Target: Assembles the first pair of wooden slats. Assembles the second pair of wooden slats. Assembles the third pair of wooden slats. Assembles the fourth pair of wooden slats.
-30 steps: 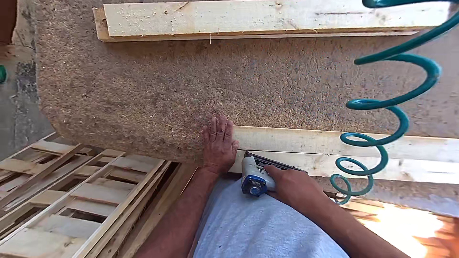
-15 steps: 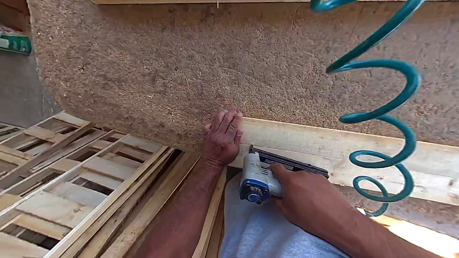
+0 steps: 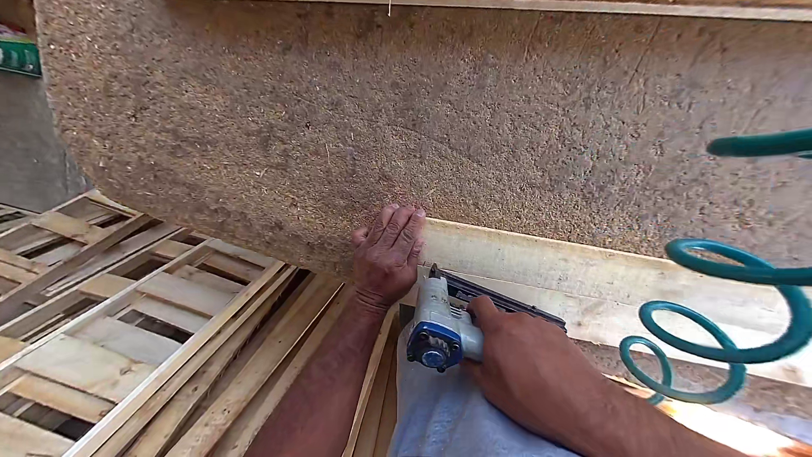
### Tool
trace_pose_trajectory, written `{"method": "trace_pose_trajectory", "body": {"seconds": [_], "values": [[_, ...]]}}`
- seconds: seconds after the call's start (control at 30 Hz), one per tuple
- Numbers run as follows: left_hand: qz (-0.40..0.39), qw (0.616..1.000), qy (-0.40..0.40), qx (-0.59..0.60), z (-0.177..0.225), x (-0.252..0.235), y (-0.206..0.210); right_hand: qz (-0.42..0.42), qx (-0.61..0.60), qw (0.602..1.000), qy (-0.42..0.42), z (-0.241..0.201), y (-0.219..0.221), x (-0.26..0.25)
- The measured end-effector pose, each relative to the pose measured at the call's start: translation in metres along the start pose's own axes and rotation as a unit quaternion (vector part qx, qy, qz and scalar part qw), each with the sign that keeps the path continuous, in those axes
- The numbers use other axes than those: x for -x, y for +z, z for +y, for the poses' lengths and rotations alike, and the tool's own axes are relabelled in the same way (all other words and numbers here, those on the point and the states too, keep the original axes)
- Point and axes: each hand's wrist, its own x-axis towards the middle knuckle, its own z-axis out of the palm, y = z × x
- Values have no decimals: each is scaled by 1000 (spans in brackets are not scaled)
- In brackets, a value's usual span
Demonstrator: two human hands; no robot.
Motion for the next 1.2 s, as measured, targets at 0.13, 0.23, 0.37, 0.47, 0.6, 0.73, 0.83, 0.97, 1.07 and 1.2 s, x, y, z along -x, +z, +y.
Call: {"method": "trace_pose_trajectory", "body": {"seconds": [0.13, 0.23, 0.37, 0.47, 0.6, 0.73, 0.83, 0.97, 1.07, 1.2], "values": [[1, 1000, -6, 9, 1, 1, 0, -7, -13, 1000, 16, 12, 2, 6], [4, 1000, -10, 13, 0, 1, 1, -9, -23, 999, 24, 24, 4, 10], [7, 1000, -15, 10, 1, 2, 1, -10, -19, 999, 45, 42, 7, 19], [3, 1000, -13, 6, 0, 2, 1, 23, -14, 999, 45, 61, 16, 25], [-4, 1000, -18, -2, 0, 3, 2, 67, -1, 997, 48, 90, 27, 36], [-3, 1000, -18, 0, 2, 1, 0, 49, -6, 996, 69, 114, 29, 45], [-4, 1000, -20, 0, 4, 0, -1, 47, -10, 995, 83, 133, 30, 52], [-10, 1000, -24, -4, 2, 2, 0, 70, -15, 993, 91, 157, 36, 61], [-10, 1000, -21, -1, 4, 1, -2, 75, -21, 992, 104, 174, 38, 68], [-10, 1000, -22, 1, 5, 1, -2, 72, -29, 991, 108, 201, 40, 75]]}}
